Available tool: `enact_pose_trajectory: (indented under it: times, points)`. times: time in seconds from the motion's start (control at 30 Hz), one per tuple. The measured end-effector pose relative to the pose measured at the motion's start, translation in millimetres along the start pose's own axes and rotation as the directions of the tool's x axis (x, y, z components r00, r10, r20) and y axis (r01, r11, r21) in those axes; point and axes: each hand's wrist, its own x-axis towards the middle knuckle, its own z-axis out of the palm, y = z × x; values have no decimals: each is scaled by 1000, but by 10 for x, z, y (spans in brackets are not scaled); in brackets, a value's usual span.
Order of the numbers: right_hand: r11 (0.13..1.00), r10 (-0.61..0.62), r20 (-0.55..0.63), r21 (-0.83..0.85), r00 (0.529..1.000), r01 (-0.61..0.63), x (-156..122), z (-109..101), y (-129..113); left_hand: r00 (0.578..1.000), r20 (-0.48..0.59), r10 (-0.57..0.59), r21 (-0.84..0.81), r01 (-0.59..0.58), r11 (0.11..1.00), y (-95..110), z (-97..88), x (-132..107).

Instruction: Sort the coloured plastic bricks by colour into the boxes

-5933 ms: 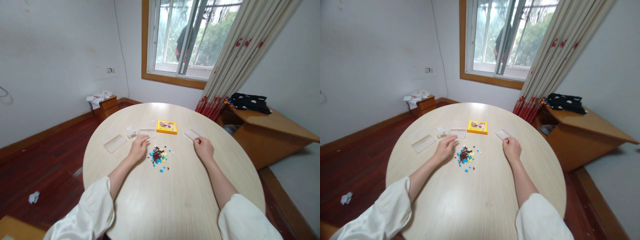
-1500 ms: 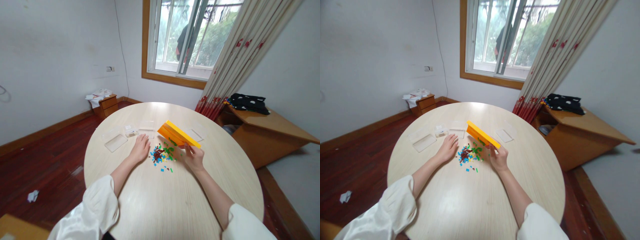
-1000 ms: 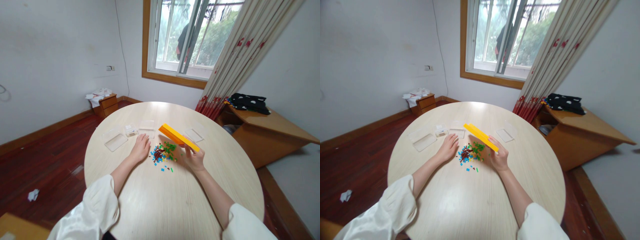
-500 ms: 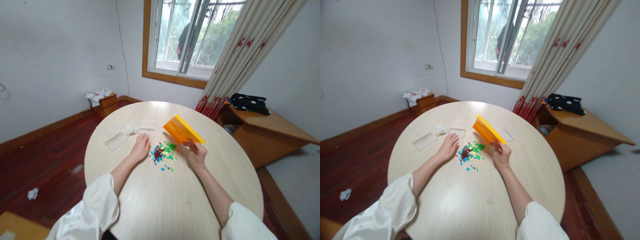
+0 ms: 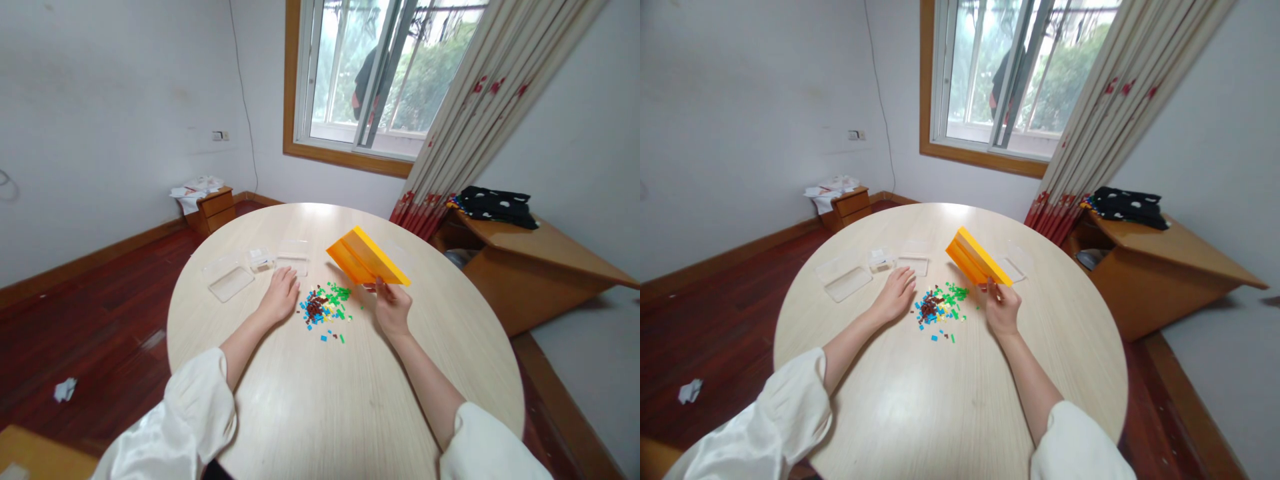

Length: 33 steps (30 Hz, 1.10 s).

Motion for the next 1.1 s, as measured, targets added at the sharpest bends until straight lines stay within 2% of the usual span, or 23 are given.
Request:
enact_pose_trajectory:
  times: [0.43, 0.57, 0.83, 1.0, 1.1]
  points:
    - [997, 50, -18, 52, 999, -49, 8, 23, -25, 1000, 7, 0, -16, 0, 1000, 2, 8, 2]
    - [995, 80, -11, -51, 997, -80, 19, 26, -40, 1000, 1, -6, -12, 6, 1000, 1, 9, 2]
    - [982, 59, 58, -182, 997, -48, 60, -11, -39, 1000, 5, -3, 6, 3, 1000, 4, -9, 4]
    - [986, 87, 70, -151, 994, -76, 72, -8, -10, 1000, 4, -7, 2, 7, 1000, 9, -14, -2]
    - [985, 150, 52, -100, 987, -144, 83, -6, 31, 1000, 15, -14, 8, 14, 1000, 15, -22, -4]
